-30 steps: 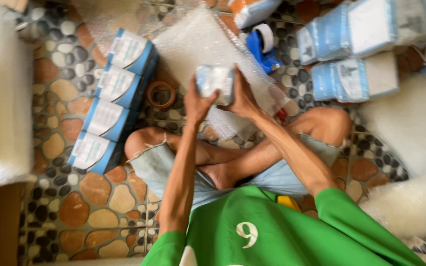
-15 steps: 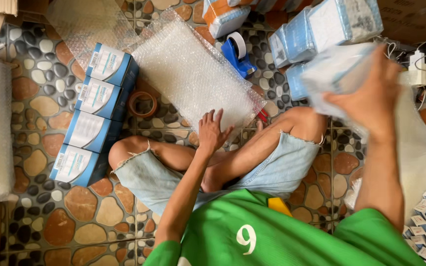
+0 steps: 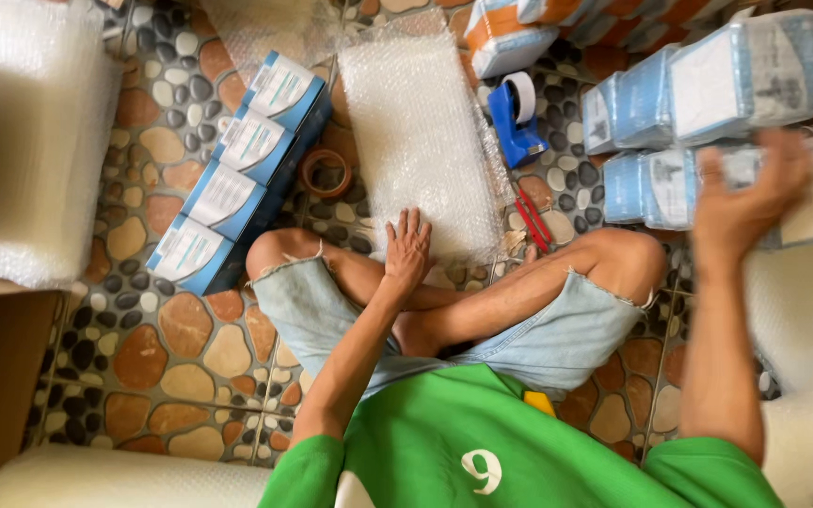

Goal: The person sits on the floor and wraps small blue boxes in bubble wrap. They use a tape dispenser to secure the bubble wrap around each box, then place the wrapped items into a nearby cardboard box.

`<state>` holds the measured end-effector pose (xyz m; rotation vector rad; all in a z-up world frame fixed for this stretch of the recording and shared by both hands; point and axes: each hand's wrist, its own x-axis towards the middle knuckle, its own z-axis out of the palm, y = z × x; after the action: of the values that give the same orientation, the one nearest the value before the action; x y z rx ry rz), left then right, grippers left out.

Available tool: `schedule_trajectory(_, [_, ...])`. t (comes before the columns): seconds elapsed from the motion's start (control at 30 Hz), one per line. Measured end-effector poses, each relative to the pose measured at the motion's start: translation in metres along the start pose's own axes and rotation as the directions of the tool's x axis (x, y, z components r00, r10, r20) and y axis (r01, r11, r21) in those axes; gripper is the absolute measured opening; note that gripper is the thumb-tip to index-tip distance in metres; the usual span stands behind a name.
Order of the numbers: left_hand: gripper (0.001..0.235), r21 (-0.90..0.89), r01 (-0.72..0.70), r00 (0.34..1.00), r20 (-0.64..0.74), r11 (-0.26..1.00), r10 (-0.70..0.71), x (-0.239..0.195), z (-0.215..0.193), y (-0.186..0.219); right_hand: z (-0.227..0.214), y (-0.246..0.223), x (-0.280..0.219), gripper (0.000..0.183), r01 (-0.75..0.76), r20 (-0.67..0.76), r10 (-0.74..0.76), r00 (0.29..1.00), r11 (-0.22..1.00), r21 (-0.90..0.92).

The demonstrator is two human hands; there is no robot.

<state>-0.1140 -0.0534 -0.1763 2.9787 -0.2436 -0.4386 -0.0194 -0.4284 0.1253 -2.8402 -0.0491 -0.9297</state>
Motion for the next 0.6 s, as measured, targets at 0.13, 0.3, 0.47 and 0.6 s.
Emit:
schedule_trajectory(0.13, [0.065, -0.216, -0.026, 0.990, -0.141, 0.976, -0.005, 0.003, -0.011, -0.008, 0.107, -0.083, -0.083, 0.031, -0.086, 0.430, -0.213, 0.877, 0.812, 0.577])
schedule_trajectory(0.3, [0.050, -0.210, 0.087, 0.903, -0.396, 0.974, -0.166, 0.035, -0.107, -0.081, 0.171, -0.160, -0.155, 0.065, 0.035, 0.929, -0.333, 0.162, 0.943, 0.331])
schedule_trajectory(0.47, [0.112, -0.118, 0.535, 0.840, -0.030, 0.836, -0.542, 0.087, -0.228, -0.205, 0.225, -0.135, -0.183, 0.020, 0.103, 0.793, -0.509, 0.334, 0.856, 0.506])
schedule_trajectory(0.6, [0.130, 0.043, 0.479, 0.875, -0.103, 0.877, -0.473, 0.136, -0.188, -0.264, 0.218, -0.134, -0.172, 0.026, -0.014, 0.811, -0.478, 0.338, 0.859, 0.513])
